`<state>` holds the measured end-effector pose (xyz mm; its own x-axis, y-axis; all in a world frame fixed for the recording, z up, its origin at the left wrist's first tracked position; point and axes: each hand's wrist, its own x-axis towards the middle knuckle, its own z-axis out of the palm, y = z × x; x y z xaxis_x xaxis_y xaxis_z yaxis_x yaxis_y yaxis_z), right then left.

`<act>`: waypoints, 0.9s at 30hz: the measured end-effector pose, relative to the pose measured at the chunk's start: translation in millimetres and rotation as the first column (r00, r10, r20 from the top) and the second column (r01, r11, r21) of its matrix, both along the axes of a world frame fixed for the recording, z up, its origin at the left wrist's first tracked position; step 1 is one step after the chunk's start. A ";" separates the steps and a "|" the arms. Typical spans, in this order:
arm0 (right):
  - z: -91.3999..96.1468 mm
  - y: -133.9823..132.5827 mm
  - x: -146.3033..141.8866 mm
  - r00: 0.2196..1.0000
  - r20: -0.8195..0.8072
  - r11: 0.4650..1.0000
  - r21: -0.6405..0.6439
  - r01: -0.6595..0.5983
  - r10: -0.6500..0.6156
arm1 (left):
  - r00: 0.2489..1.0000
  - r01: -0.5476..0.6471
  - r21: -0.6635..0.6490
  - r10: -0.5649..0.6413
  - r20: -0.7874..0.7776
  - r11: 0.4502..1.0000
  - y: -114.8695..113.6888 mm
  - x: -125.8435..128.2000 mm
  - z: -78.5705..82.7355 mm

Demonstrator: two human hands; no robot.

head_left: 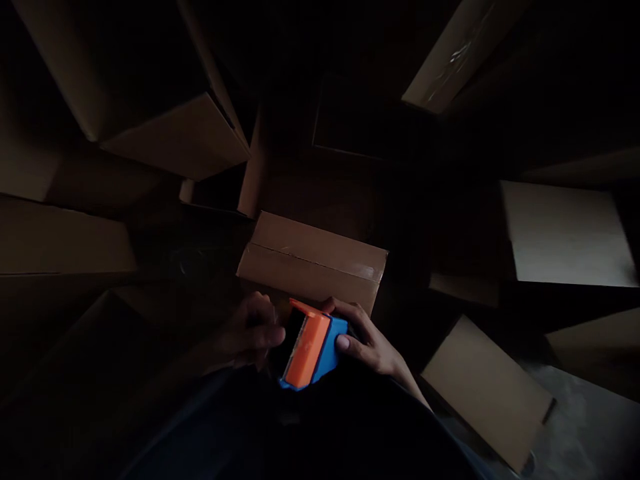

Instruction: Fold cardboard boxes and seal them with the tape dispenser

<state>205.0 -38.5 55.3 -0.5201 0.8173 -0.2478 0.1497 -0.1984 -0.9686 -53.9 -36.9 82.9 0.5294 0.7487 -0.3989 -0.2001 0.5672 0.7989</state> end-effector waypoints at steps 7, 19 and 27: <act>-10.0 -7.2 2.2 0.998 -0.038 0.999 -0.002 0.047 -0.047 | 0.995 0.097 -0.094 -0.096 0.009 0.991 7.2 0.9 4.9; 5.3 5.8 -8.5 0.990 -0.124 0.996 -0.079 0.052 -0.062 | 0.981 -0.195 -0.250 0.186 -0.061 0.949 5.0 -0.1 15.4; 7.2 0.6 -12.1 0.981 -0.055 0.979 -0.101 0.179 -0.185 | 0.964 -0.264 -0.283 0.262 -0.046 0.922 6.8 -3.2 21.2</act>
